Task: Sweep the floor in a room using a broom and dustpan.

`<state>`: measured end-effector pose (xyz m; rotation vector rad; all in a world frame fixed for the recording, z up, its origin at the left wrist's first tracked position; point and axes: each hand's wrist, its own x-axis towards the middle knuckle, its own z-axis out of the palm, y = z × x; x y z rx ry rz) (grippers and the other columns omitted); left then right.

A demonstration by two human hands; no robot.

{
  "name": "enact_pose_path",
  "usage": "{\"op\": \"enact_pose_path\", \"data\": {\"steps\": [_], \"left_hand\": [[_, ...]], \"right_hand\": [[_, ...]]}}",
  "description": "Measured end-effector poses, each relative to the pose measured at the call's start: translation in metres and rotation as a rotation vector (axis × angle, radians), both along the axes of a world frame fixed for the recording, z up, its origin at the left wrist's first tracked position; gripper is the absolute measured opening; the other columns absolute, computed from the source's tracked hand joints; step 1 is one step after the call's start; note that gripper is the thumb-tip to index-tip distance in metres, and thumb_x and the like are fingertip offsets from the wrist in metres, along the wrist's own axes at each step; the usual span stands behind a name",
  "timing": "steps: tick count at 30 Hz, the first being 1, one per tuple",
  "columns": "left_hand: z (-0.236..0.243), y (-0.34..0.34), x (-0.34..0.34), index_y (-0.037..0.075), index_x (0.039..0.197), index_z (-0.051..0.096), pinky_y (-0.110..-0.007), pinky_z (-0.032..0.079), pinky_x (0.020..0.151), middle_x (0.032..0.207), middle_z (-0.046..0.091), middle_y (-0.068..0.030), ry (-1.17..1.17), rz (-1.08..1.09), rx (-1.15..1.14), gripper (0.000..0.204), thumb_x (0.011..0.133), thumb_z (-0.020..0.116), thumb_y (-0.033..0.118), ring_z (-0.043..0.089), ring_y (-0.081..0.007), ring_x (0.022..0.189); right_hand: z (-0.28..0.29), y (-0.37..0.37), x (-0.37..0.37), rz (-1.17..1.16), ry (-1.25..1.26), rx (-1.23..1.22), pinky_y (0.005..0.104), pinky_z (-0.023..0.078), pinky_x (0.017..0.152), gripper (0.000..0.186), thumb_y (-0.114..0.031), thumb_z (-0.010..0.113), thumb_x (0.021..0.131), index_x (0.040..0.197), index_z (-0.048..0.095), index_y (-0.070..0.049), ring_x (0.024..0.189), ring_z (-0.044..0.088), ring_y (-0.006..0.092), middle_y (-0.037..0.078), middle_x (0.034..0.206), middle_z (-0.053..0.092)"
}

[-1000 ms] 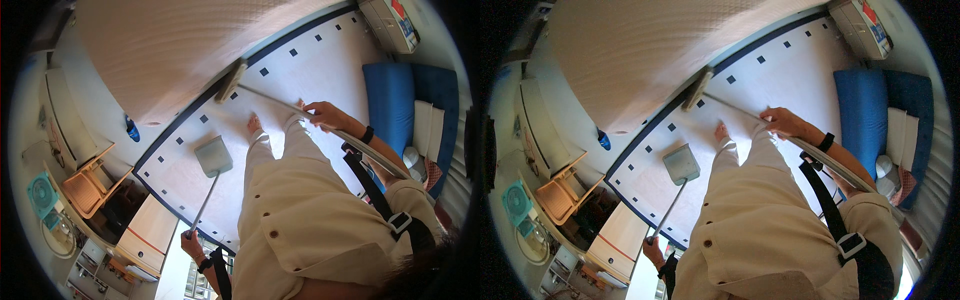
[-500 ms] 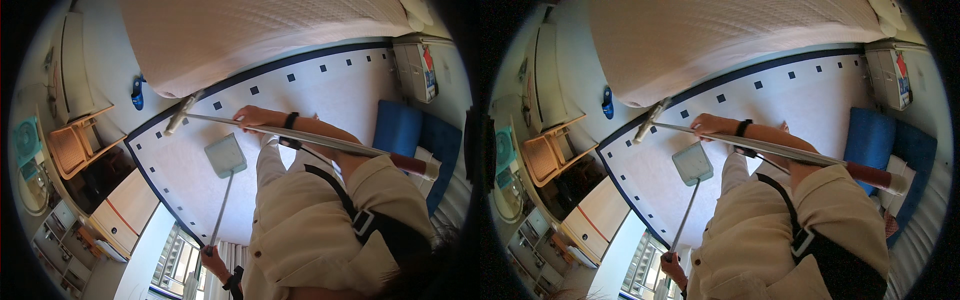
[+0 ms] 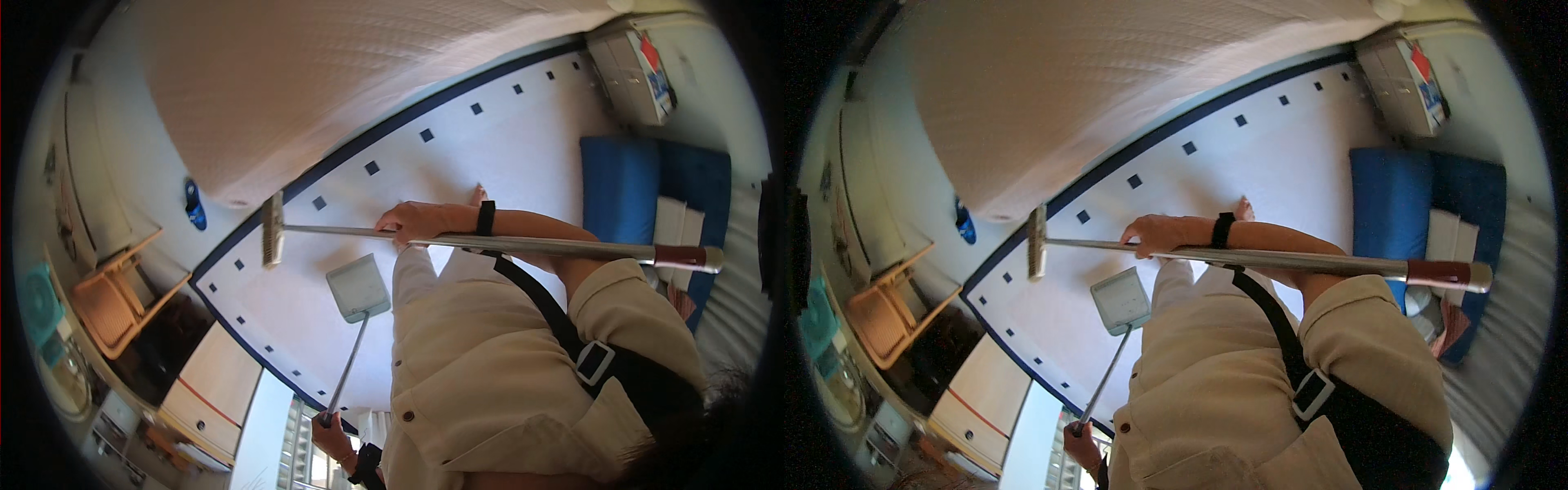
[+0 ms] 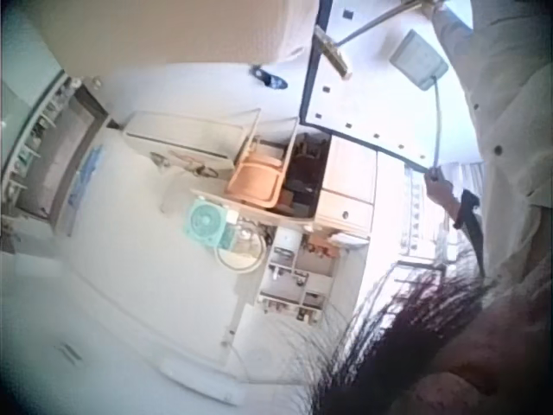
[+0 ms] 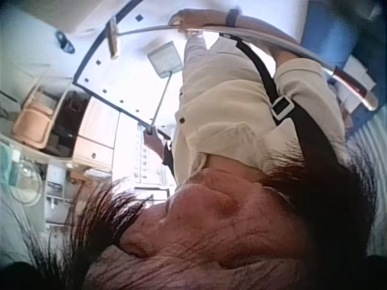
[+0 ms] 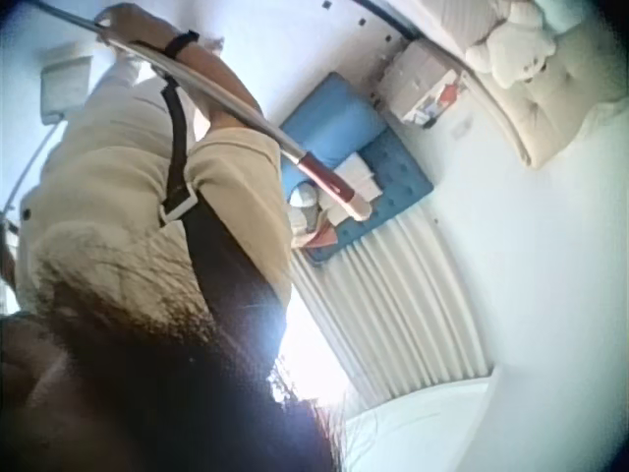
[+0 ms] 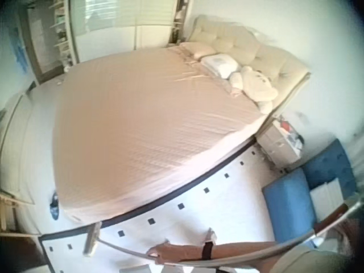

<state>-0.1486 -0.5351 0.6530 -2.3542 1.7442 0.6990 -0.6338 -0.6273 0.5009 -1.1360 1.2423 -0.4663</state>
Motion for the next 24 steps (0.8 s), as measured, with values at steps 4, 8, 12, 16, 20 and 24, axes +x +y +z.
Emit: {"op": "enact_pose_path", "data": {"steps": [4,8,12,16,20,24], "left_hand": [[0.015,-0.065,-0.028,-0.001,0.084,0.06,-0.034,0.048,0.058,0.07,0.061,-0.0101,0.025,-0.1,0.048,0.024,0.066,0.073,0.01,0.056,-0.021,0.059],[0.023,-0.123,-0.06,-0.001,0.083,0.06,-0.033,0.047,0.055,0.067,0.059,-0.0096,0.094,-0.335,0.007,0.027,0.067,0.072,0.016,0.054,-0.0208,0.056],[0.021,-0.17,-0.119,-0.002,0.085,0.06,-0.033,0.049,0.058,0.07,0.062,-0.0121,0.108,-0.537,0.016,0.027,0.067,0.072,0.015,0.058,-0.023,0.06],[0.011,-0.196,-0.173,-0.002,0.088,0.06,-0.034,0.051,0.063,0.075,0.064,-0.0134,0.1,-0.675,0.022,0.028,0.068,0.072,0.013,0.062,-0.0248,0.065],[0.005,-0.204,-0.221,-0.001,0.091,0.061,-0.035,0.05,0.065,0.076,0.064,-0.0135,0.137,-0.793,-0.014,0.028,0.069,0.072,0.013,0.063,-0.0251,0.068],[0.018,-0.193,-0.294,0.0,0.092,0.061,-0.034,0.05,0.065,0.076,0.064,-0.0136,0.081,-0.935,-0.025,0.028,0.07,0.071,0.013,0.063,-0.0248,0.069]], "right_hand": [[0.019,0.075,-0.069,-0.037,0.441,0.201,0.0411,0.04,0.091,0.051,-0.021,0.065,0.067,0.116,0.056,-0.01,0.103,0.055,0.0313,0.015,0.105,0.061],[0.072,0.197,-0.135,-0.559,0.252,0.561,0.0287,0.041,0.036,0.052,-0.007,0.06,0.07,0.121,0.052,-0.006,0.04,0.051,0.015,0.009,0.062,0.057],[0.133,0.273,-0.128,-0.791,0.252,0.611,0.0269,0.043,0.038,0.047,-0.007,0.058,0.076,0.122,0.053,-0.002,0.043,0.052,0.0125,0.008,0.06,0.057],[0.16,0.308,-0.107,-1.005,0.187,0.626,0.0263,0.042,0.037,0.049,-0.007,0.058,0.076,0.124,0.051,-0.002,0.043,0.052,0.0126,0.009,0.063,0.058],[0.147,0.304,-0.125,-1.026,0.276,0.469,0.0255,0.042,0.038,0.05,-0.008,0.056,0.075,0.125,0.051,-0.003,0.043,0.052,0.0114,0.007,0.063,0.057],[0.089,0.278,-0.193,-1.074,0.236,0.36,0.0271,0.042,0.041,0.047,-0.01,0.055,0.077,0.123,0.052,-0.006,0.048,0.051,0.0122,0.006,0.065,0.057]]}}
